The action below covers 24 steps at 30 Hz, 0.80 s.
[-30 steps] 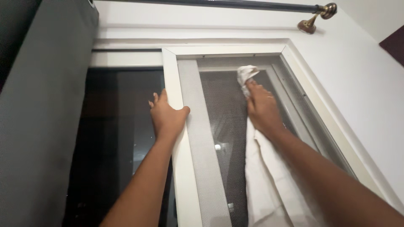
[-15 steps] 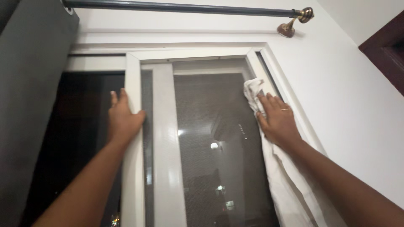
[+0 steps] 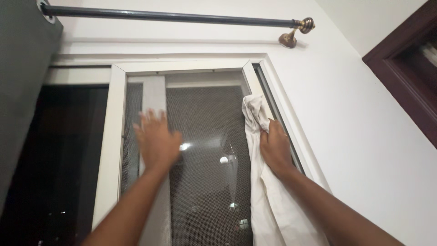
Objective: The person wipes the white frame and screen of a sliding window using a white cloth. They clean the top, sides, and bottom edges of the frame and the mesh screen, moving the cloth back and forth across the surfaces.
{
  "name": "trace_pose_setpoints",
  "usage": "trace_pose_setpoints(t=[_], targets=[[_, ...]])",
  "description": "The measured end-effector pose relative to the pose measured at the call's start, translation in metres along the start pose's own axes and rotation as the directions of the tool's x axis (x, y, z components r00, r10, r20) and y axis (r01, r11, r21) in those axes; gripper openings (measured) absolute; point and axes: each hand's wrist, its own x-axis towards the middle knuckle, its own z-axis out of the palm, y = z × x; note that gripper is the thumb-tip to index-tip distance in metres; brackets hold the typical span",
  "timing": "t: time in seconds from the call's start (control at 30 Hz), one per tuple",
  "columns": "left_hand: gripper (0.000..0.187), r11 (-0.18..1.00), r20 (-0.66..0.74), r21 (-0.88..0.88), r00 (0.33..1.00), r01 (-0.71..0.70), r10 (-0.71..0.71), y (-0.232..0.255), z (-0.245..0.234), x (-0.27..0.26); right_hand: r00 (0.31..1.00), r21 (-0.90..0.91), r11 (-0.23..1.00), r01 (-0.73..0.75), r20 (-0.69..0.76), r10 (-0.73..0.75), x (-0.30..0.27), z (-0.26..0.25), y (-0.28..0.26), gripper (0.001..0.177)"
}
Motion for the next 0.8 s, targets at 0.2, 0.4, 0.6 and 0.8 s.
trace_pose_setpoints(t=[0.2, 0.4, 0.6, 0.8], targets=[[0.092, 0.998, 0.332, -0.041, 0.943, 0.047, -0.031, 0.013, 0.015, -0.034, 0.969, -0.014, 0.975, 0.222, -0.106, -0.222, 0.000, 0.027, -0.003, 0.039], [0.096, 0.998, 0.346, 0.029, 0.937, 0.048, -0.055, 0.005, 0.021, -0.028, 0.984, -0.035, 0.986, 0.163, -0.071, -0.165, -0.004, 0.031, -0.010, 0.041], [0.096, 0.990, 0.260, 0.138, 0.965, -0.010, -0.026, -0.003, 0.017, -0.029, 0.971, 0.017, 0.973, 0.231, 0.057, -0.232, -0.001, 0.015, -0.001, 0.042], [0.091, 0.972, 0.153, 0.234, 0.988, -0.030, -0.006, -0.039, 0.002, -0.044, 0.951, 0.476, 0.856, 0.200, 0.115, -0.286, 0.001, 0.018, 0.043, 0.052]])
